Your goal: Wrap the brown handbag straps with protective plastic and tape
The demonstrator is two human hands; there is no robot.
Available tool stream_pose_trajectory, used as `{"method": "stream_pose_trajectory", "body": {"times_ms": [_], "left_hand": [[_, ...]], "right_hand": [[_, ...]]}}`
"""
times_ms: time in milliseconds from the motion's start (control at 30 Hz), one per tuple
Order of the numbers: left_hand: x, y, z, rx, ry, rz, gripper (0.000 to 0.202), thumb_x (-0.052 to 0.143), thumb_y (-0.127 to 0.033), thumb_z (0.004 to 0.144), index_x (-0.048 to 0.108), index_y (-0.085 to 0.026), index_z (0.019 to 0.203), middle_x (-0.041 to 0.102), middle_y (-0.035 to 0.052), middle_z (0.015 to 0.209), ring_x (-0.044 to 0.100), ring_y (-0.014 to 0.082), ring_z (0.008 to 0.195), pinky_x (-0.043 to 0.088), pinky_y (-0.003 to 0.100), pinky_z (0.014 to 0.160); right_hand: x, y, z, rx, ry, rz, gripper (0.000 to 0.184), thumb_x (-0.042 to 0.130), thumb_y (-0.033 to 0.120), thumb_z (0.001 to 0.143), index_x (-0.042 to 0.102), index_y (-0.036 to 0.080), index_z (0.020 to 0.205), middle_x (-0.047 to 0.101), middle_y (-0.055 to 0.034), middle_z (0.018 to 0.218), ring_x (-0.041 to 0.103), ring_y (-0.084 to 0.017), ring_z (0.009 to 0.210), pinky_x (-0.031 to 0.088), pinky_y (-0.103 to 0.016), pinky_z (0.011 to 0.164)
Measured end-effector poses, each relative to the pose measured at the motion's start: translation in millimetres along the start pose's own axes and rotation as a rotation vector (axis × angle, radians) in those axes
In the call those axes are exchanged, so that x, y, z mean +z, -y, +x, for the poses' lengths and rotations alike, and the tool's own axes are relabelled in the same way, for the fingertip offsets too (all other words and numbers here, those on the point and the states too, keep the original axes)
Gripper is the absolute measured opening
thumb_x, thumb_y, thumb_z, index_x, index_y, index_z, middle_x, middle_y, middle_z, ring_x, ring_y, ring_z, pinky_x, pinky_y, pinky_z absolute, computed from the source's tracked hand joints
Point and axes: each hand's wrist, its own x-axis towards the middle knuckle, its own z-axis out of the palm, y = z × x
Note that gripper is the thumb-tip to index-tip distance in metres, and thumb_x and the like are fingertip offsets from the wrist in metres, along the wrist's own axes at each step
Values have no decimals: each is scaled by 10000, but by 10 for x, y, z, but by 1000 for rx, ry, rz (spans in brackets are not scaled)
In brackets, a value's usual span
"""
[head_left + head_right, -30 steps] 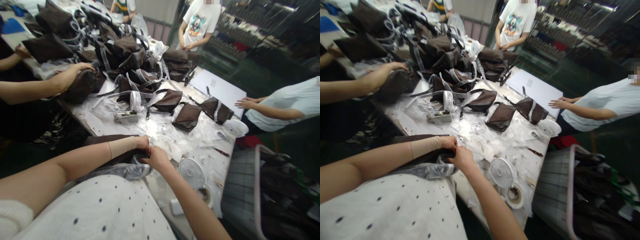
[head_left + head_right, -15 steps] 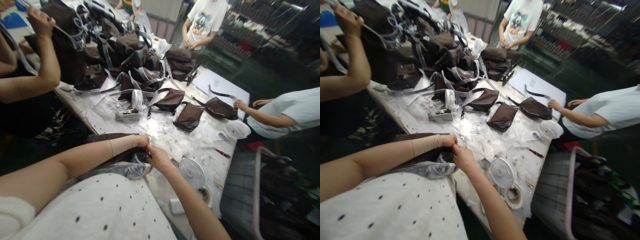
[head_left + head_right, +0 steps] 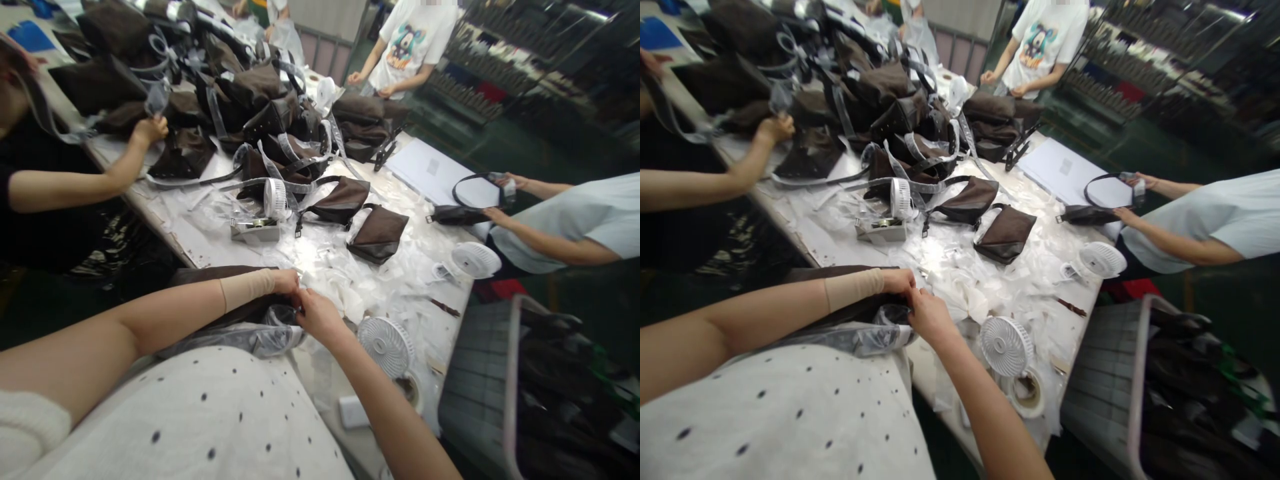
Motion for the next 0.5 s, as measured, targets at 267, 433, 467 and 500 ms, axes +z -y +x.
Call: {"method": "stream_pose_trajectory", "body": {"times_ms": [267, 433, 467, 500], "left_hand": [[-18, 40, 66, 16, 28, -51, 82, 703, -117, 548, 629, -135, 517, 455, -54, 396, 389, 92, 478, 274, 237, 480], [-27, 109, 128, 76, 53, -134, 67, 695, -112, 539, 640, -144, 517, 545, -44, 451, 417, 86, 495, 284, 224, 484], [-29, 121, 130, 87, 56, -147, 67, 696, -116, 536, 639, -145, 515, 550, -44, 451, 416, 85, 493, 288, 223, 487], [-31, 132, 130, 98, 59, -158, 68, 698, -121, 533, 637, -145, 512, 550, -45, 448, 413, 85, 489, 291, 223, 489]], "right_hand": [[6, 10, 0, 79, 46, 28, 197, 496, 157, 811, 634, 156, 951, 681, -101, 937, 633, -200, 814, 406, -281, 667], [12, 0, -47, 112, 10, 47, 192, 444, 193, 889, 620, 138, 945, 671, -119, 970, 632, -204, 830, 401, -292, 672], [23, -7, -58, 123, 1, 64, 184, 449, 199, 896, 612, 136, 954, 667, -121, 981, 629, -203, 840, 403, -292, 683], [37, -15, -67, 136, -10, 84, 175, 456, 201, 899, 605, 133, 961, 661, -123, 992, 625, -202, 852, 404, -292, 697]]}}
